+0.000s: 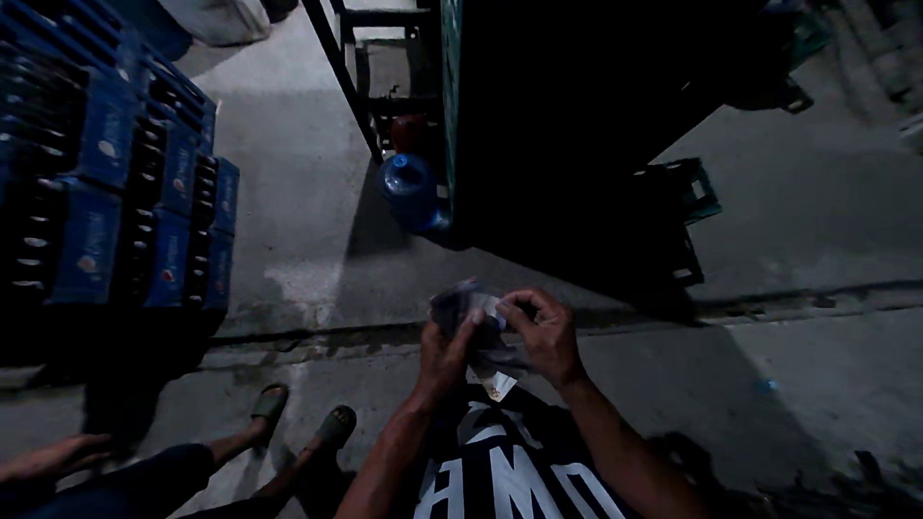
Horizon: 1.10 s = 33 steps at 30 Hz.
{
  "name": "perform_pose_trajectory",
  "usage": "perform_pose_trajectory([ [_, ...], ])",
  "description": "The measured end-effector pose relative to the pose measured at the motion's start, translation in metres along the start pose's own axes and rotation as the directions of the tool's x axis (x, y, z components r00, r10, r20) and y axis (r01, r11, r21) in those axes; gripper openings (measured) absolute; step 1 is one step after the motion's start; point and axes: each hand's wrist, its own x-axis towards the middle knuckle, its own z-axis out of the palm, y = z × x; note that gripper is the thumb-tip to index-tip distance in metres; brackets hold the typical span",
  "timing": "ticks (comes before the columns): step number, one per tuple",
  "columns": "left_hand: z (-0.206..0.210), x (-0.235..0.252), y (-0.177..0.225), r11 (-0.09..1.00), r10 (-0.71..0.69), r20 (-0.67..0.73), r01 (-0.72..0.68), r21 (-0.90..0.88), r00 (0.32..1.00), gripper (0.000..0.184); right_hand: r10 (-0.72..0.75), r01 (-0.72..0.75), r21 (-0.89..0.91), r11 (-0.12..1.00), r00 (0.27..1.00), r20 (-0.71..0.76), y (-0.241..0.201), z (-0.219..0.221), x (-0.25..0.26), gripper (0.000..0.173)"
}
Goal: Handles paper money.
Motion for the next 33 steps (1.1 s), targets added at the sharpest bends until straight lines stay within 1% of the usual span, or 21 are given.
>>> perform_pose_trajectory([
  [1,-0.004,0.001,-0.002,1.000,-0.014,-0.011,0.014,-0.005,1.000,0.018,-0.016,0.016,0.019,1.000,1.000,0.014,0.008,-0.004,-0.009,0.008],
  [3,-0.014,0.001,-0.008,0.999,-0.036,-0.025,0.036,0.008,0.999,0.022,-0.021,0.015,0.060,0.998,0.996,0.090,0.025,-0.014,-0.033,0.010],
  [5,-0.020,0.002,-0.015,0.999,-0.038,0.012,0.039,-0.036,0.999,0.023,0.010,-0.023,0.080,0.997,0.988,0.157,0.036,-0.023,-0.050,0.014],
  [6,-0.020,0.002,-0.017,0.998,-0.036,0.034,0.038,-0.056,0.999,0.023,0.026,-0.040,0.084,0.996,0.986,0.164,0.038,-0.026,-0.051,0.018],
  [8,-0.016,0.003,-0.014,0.998,-0.045,0.053,0.048,-0.050,0.998,0.025,0.066,-0.076,0.064,0.995,0.988,0.142,0.032,-0.027,-0.039,0.025],
  [12,-0.001,0.003,-0.006,0.999,-0.010,0.055,0.008,0.054,0.998,0.026,0.110,-0.108,-0.033,0.994,0.991,0.070,-0.003,-0.012,0.008,0.018],
  [14,0.003,0.004,-0.004,0.997,0.026,0.071,-0.030,0.065,0.997,0.029,0.089,-0.085,-0.062,0.994,0.995,0.055,-0.009,-0.004,0.020,0.015],
  [16,0.002,0.006,-0.006,0.998,0.046,0.082,-0.049,0.042,0.996,0.033,0.022,-0.021,-0.053,0.998,1.000,0.019,-0.005,0.000,0.020,0.011],
  [19,-0.002,0.006,-0.006,0.999,-0.010,0.014,0.009,0.050,1.000,0.025,-0.053,0.053,0.005,0.999,0.999,-0.008,0.013,-0.002,0.004,0.008],
  [21,-0.007,0.008,-0.010,0.996,-0.053,-0.023,0.054,0.073,0.998,0.015,-0.073,0.072,0.050,0.996,0.997,0.031,0.031,-0.010,-0.017,0.008],
  [23,-0.017,0.006,-0.022,0.995,-0.096,0.005,0.096,0.009,0.995,0.022,-0.028,0.020,0.066,0.998,0.993,0.118,0.045,-0.019,-0.045,0.010],
  [25,-0.020,0.009,-0.027,0.994,-0.106,0.039,0.107,-0.026,0.994,0.024,0.000,-0.014,0.075,0.997,0.982,0.189,0.051,-0.028,-0.053,0.018],
  [27,-0.016,0.011,-0.022,0.995,-0.102,0.034,0.101,0.011,0.994,0.021,0.015,-0.026,0.064,0.998,0.986,0.169,0.045,-0.030,-0.038,0.024],
  [30,-0.005,0.014,-0.009,0.997,-0.055,0.055,0.052,0.051,0.997,0.023,0.047,-0.042,-0.044,0.998,0.994,0.103,0.014,-0.024,0.006,0.021],
  [33,0.002,0.017,0.000,0.998,0.020,0.079,-0.025,0.063,0.997,0.025,0.083,-0.074,-0.074,0.995,0.989,0.125,-0.008,-0.015,0.034,0.020],
])
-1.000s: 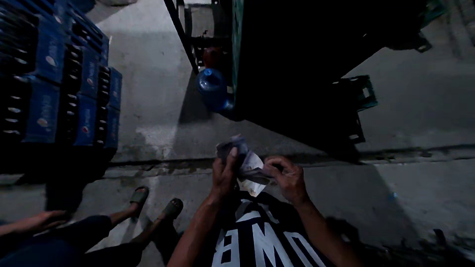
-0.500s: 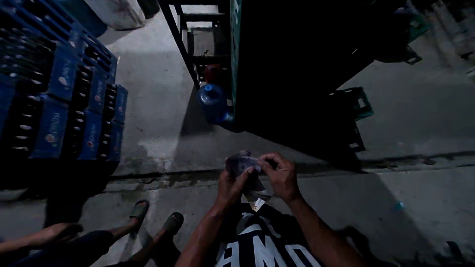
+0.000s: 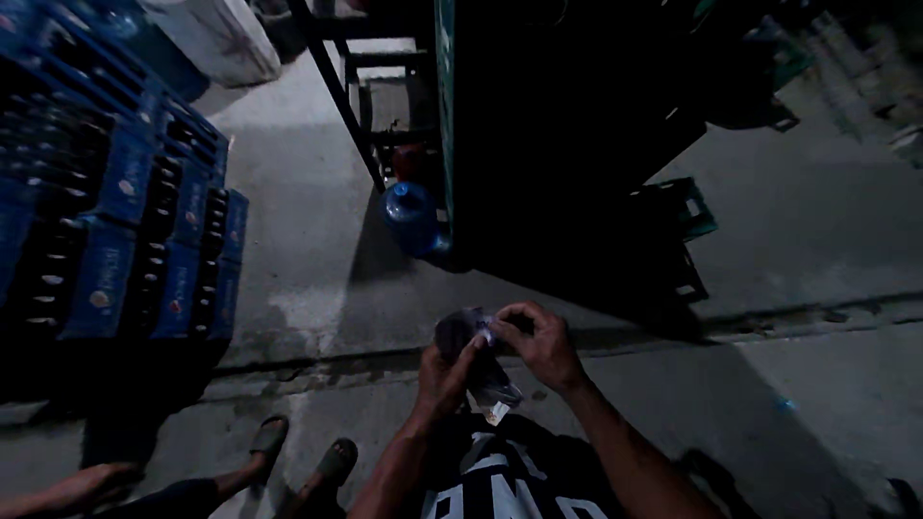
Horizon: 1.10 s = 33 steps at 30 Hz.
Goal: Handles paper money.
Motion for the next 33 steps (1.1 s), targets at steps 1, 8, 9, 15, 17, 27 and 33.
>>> perform_pose_trajectory([
  [1,0.001,0.001,0.000,1.000,0.016,-0.005,-0.016,-0.001,1.000,0.025,-0.010,0.010,0.007,1.000,1.000,0.002,-0.003,0.002,0.002,0.017],
  [8,-0.013,-0.003,-0.016,0.991,-0.133,-0.086,0.132,-0.021,0.987,0.020,-0.093,0.093,0.069,0.993,0.996,-0.005,0.049,0.007,-0.043,0.011],
  [9,-0.016,-0.004,-0.023,0.989,-0.149,-0.083,0.147,-0.036,0.985,0.021,-0.055,0.052,0.063,0.997,0.997,0.052,0.058,0.005,-0.057,0.013],
  [15,-0.011,0.000,-0.017,0.992,-0.121,-0.003,0.121,-0.020,0.993,0.023,0.044,-0.047,0.054,0.997,0.997,0.056,0.046,-0.006,-0.045,0.024],
  [17,-0.005,0.001,-0.010,0.998,-0.055,0.013,0.055,0.014,0.998,0.026,0.016,-0.016,-0.008,1.000,1.000,0.014,0.023,-0.005,-0.019,0.023],
  [27,-0.006,-0.005,-0.008,0.995,-0.099,-0.042,0.098,-0.026,0.994,0.022,-0.169,0.172,0.026,0.985,0.980,-0.103,0.042,0.009,-0.041,0.013],
  [33,-0.012,-0.019,-0.032,0.975,-0.177,-0.003,0.175,-0.137,0.984,0.024,-0.082,0.087,0.031,0.996,0.987,-0.135,0.064,0.015,-0.096,0.011],
])
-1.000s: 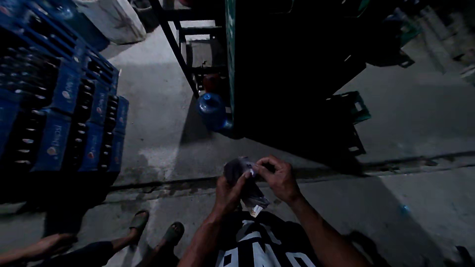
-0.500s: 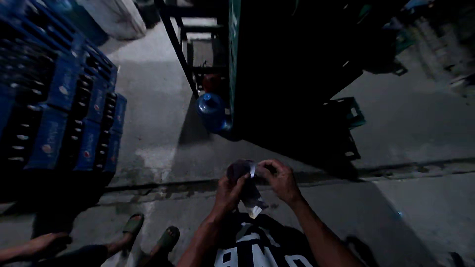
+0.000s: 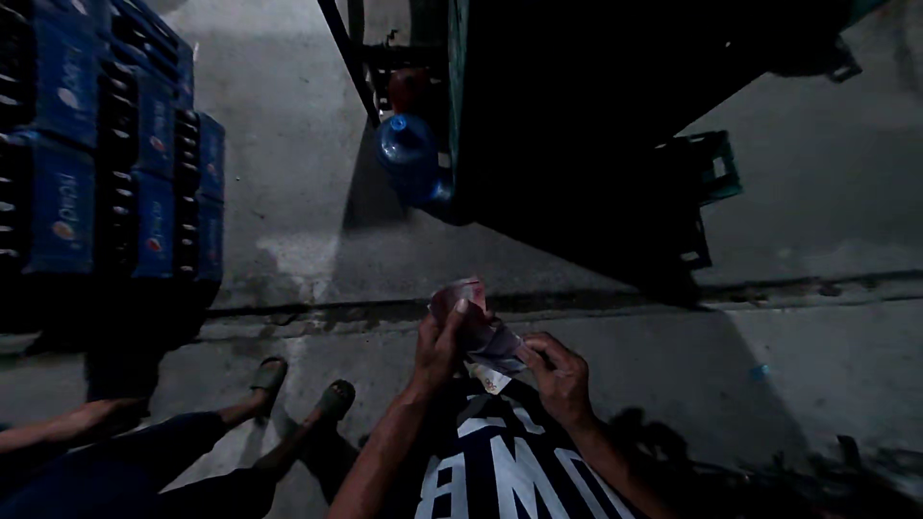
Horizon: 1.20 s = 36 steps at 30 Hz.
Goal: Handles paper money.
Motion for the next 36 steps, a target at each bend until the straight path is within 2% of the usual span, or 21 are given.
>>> perform_pose_trajectory([
  [8,0.012,0.000,0.016,0.992,0.120,0.004,-0.120,-0.027,0.993,0.020,-0.167,0.166,-0.026,0.986,0.985,-0.049,-0.021,-0.006,0.027,0.016],
  [16,0.012,-0.009,0.015,0.976,0.205,0.088,-0.210,0.056,0.975,0.023,-0.145,0.138,-0.081,0.987,0.986,-0.085,-0.018,-0.001,0.033,0.015],
  [21,0.013,-0.003,0.016,0.971,0.232,0.003,-0.232,0.065,0.973,0.022,-0.107,0.096,-0.097,0.991,0.989,-0.107,-0.024,0.001,0.031,0.027],
  [24,0.012,0.003,0.019,0.962,0.269,-0.034,-0.268,0.044,0.962,0.021,-0.078,0.077,-0.013,0.997,0.991,-0.111,-0.021,0.001,0.015,0.017],
  [27,0.014,0.006,0.025,0.968,0.251,-0.065,-0.250,0.025,0.966,0.017,-0.121,0.125,0.039,0.991,0.990,-0.076,-0.018,-0.002,0.009,0.007],
  [29,0.013,0.009,0.025,0.964,0.266,-0.057,-0.265,0.024,0.962,0.018,-0.143,0.144,0.022,0.989,0.989,-0.033,-0.021,-0.007,0.015,0.011],
  [32,0.014,0.011,0.028,0.959,0.282,-0.040,-0.281,0.028,0.959,0.019,-0.147,0.146,-0.052,0.988,0.989,-0.011,-0.034,-0.011,0.038,0.030],
  [36,0.020,0.009,0.033,0.965,0.262,0.009,-0.262,-0.017,0.965,0.022,-0.084,0.084,-0.080,0.993,0.996,-0.006,-0.058,-0.004,0.069,0.024],
])
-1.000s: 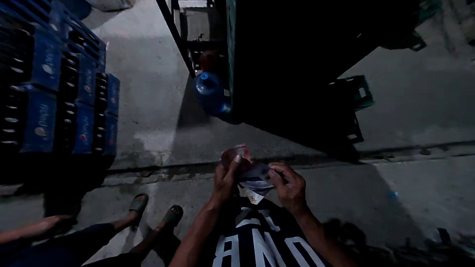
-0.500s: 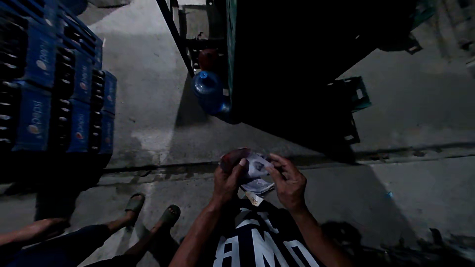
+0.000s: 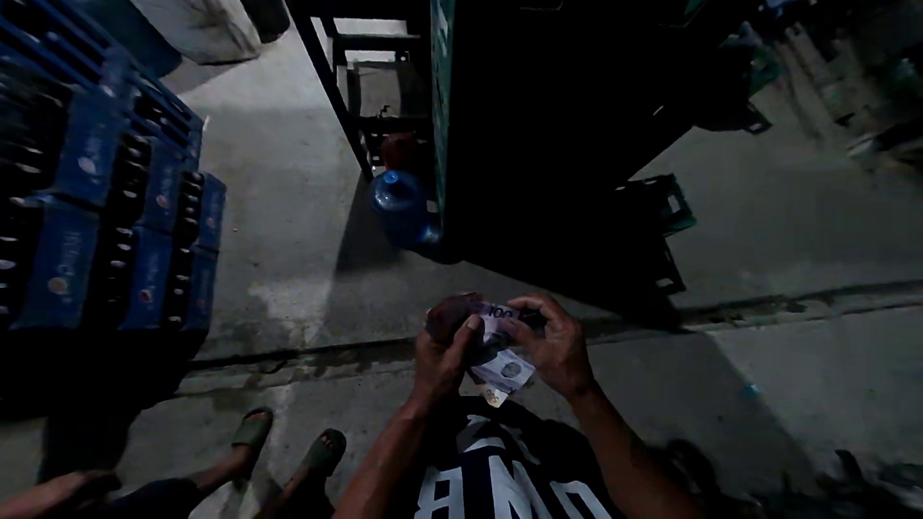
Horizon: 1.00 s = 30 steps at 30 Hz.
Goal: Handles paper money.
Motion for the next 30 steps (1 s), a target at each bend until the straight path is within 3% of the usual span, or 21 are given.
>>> perform_pose_trajectory([
  [3,-0.001,-0.001,0.003,1.000,-0.005,-0.001,0.005,-0.019,1.000,0.020,-0.092,0.092,0.007,0.996,0.996,0.006,0.001,0.004,0.002,0.011],
  [7,-0.011,-0.002,-0.001,0.995,-0.073,-0.032,0.071,-0.070,0.997,0.014,-0.175,0.173,0.047,0.984,0.983,0.050,0.018,0.002,-0.020,0.018],
  [11,-0.017,-0.003,-0.008,0.996,-0.071,0.015,0.070,0.058,0.997,0.014,-0.064,0.046,0.106,0.993,0.982,0.177,0.039,-0.003,-0.053,0.032],
  [13,-0.015,-0.002,-0.008,0.992,-0.088,0.043,0.083,0.096,0.995,0.018,0.020,-0.033,0.078,0.996,0.988,0.155,0.038,-0.003,-0.048,0.035],
  [16,-0.008,-0.003,-0.008,0.988,-0.108,0.079,0.099,0.115,0.991,0.020,0.109,-0.111,0.032,0.993,0.991,0.078,0.018,0.001,-0.018,0.025],
  [19,0.000,-0.001,-0.005,0.988,-0.114,0.101,0.102,0.120,0.988,0.023,0.030,-0.030,0.001,1.000,0.999,0.016,0.006,0.006,0.005,0.017],
  [23,-0.006,0.011,-0.007,0.992,-0.116,0.102,0.120,-0.034,0.988,0.048,-0.144,0.143,0.037,0.989,0.989,0.029,0.013,-0.005,-0.008,0.014],
  [26,-0.011,0.024,-0.012,0.980,-0.100,0.182,0.128,-0.151,0.978,0.053,-0.075,0.063,0.088,0.994,0.987,0.141,0.034,-0.019,-0.041,0.016],
  [30,0.008,0.030,-0.023,0.973,-0.166,0.209,0.195,-0.126,0.964,0.045,0.028,-0.031,0.010,0.999,0.981,0.193,0.049,-0.041,-0.058,0.018],
])
